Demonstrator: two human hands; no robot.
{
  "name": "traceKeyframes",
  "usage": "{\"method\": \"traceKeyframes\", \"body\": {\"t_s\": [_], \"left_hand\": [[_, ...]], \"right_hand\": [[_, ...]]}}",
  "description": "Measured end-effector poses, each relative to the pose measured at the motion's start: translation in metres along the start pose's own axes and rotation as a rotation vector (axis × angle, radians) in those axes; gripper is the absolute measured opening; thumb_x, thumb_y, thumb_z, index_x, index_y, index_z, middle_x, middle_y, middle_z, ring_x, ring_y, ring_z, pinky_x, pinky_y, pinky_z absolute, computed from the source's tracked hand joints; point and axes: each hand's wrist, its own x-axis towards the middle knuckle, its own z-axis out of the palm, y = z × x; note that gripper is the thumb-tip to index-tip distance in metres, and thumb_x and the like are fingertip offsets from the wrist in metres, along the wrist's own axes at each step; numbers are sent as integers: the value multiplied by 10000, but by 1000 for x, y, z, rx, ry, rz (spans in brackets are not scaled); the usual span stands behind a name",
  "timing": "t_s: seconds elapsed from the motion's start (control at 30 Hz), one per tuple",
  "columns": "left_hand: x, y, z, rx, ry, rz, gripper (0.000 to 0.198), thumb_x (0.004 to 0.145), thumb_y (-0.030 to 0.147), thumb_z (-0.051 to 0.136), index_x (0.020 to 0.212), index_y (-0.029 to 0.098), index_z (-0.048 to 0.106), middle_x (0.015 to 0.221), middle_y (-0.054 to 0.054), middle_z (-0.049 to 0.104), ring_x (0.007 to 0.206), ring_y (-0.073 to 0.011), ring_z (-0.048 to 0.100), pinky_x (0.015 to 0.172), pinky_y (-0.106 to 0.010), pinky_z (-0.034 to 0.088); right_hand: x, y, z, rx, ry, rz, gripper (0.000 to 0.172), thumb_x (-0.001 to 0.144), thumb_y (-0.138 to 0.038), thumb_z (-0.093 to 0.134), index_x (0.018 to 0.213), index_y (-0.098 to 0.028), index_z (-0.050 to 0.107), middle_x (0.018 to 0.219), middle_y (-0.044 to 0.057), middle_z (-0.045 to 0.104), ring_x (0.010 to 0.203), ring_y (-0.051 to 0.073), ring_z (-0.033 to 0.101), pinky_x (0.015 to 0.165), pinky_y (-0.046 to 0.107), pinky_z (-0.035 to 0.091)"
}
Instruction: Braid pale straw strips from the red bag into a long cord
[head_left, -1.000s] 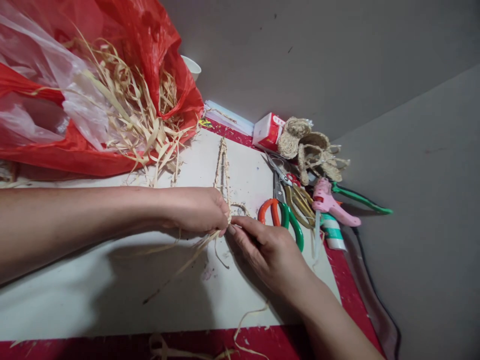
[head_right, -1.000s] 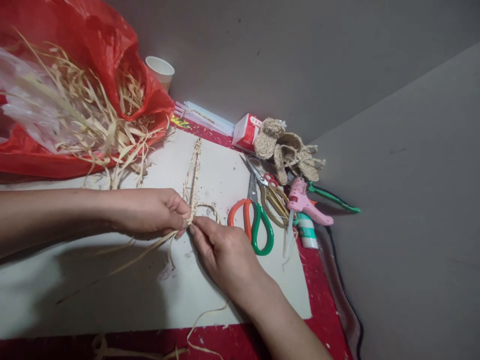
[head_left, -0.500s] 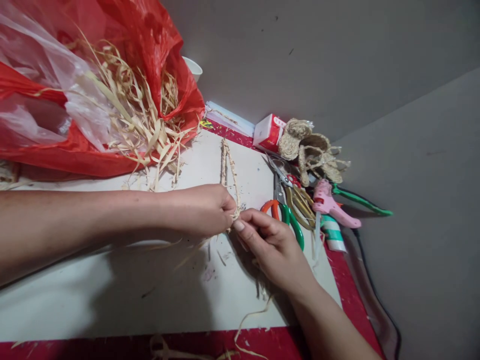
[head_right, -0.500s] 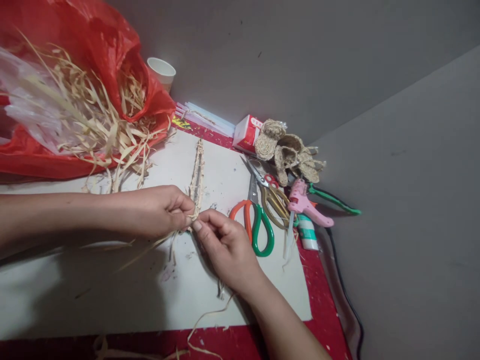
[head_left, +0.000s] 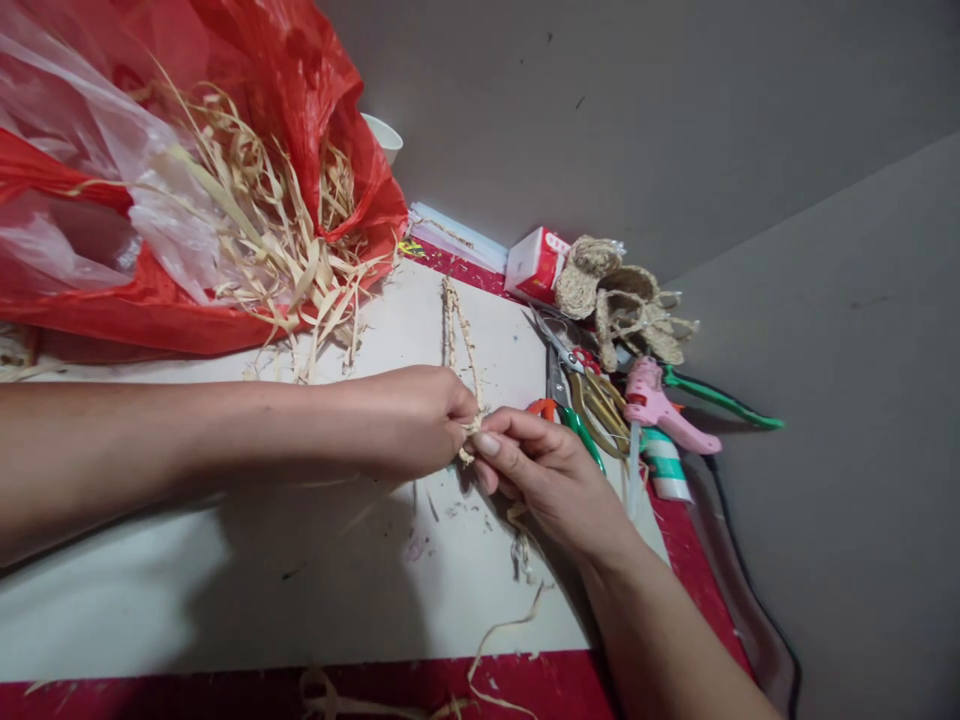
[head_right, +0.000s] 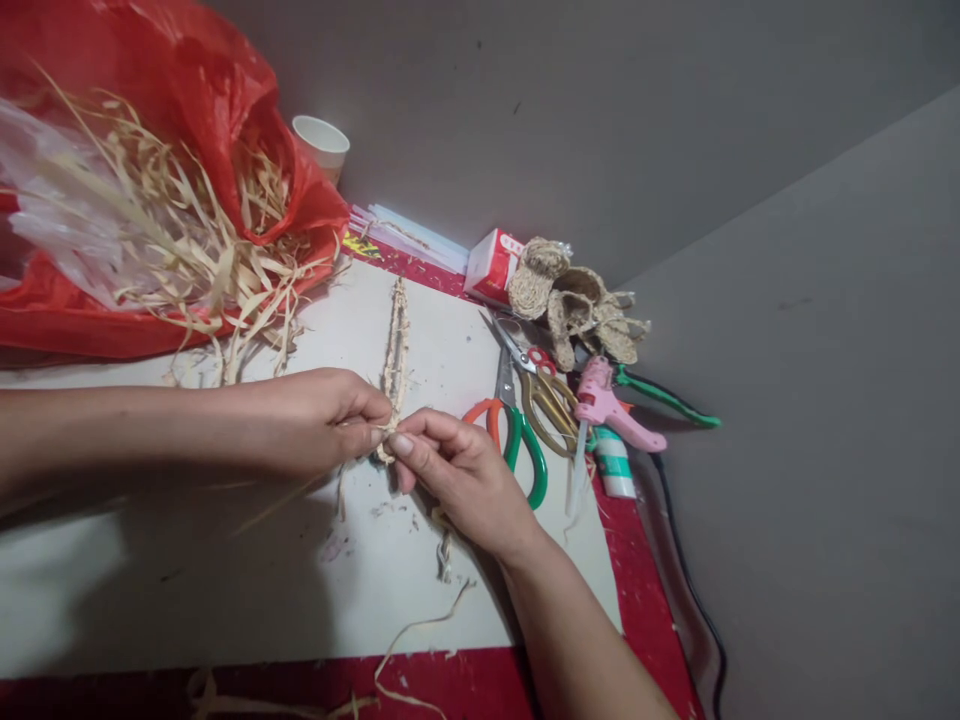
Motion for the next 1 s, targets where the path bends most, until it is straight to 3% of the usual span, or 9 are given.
{"method": "traceKeyframes", "body": {"t_s": [0.13,0.3,0.47,0.63,0.7,0.8,0.87,1.0], "left_hand": [[2,-1,6,175,59,-8,182,764,273,456,767,179,611,613,-3,537,519,-103,411,502,-223,266],[0,5,7,411,17,-21,168,746,225,453,800,171,603,665,-43,577,530,-125,419,515,-245,254],[-6,16,6,422,68,3,189,781,241,413,805,171,587,652,-37,555,506,-120,400,502,-246,254],[-8,17,7,444,99,-13,136,759,221,455,783,166,577,633,-29,539,510,-115,403,496,-243,253],[-7,15,6,440,103,16,151,773,228,437,788,169,575,636,-32,543,509,-117,405,494,-243,249],[-6,15,3,457,82,37,150,771,232,441,794,174,577,641,-33,549,509,-120,409,494,-244,238],[-7,18,2,473,47,0,123,747,220,476,791,175,582,631,-25,550,507,-120,413,494,-242,233],[-10,23,6,411,36,-44,67,720,188,511,746,181,572,568,7,510,495,-108,400,495,-234,218]], "right_hand": [[-1,-2,6,-112,24,47,256,862,-375,552,694,-185,516,511,-67,455,410,61,311,385,203,223],[-5,-12,10,-445,95,-76,266,890,-322,498,668,-177,510,562,-49,398,512,86,351,458,211,282],[-10,-26,10,-588,156,-202,223,885,-251,495,681,-171,534,586,-30,466,545,96,405,505,218,319],[-7,-22,10,-306,12,21,267,908,-368,452,718,-185,487,528,-62,373,468,87,326,431,210,275],[-6,-19,10,-315,29,-19,257,910,-371,450,737,-185,493,545,-49,421,490,94,369,459,215,309],[-8,-22,11,-545,144,-181,238,897,-319,475,706,-181,509,591,-25,458,552,106,401,517,229,330],[-9,-26,11,-571,146,-166,252,888,-320,485,678,-181,499,581,-29,432,543,102,372,502,226,312],[-6,-27,10,-122,-51,120,337,869,-415,501,626,-186,456,498,-64,362,434,72,276,403,207,220]]}}
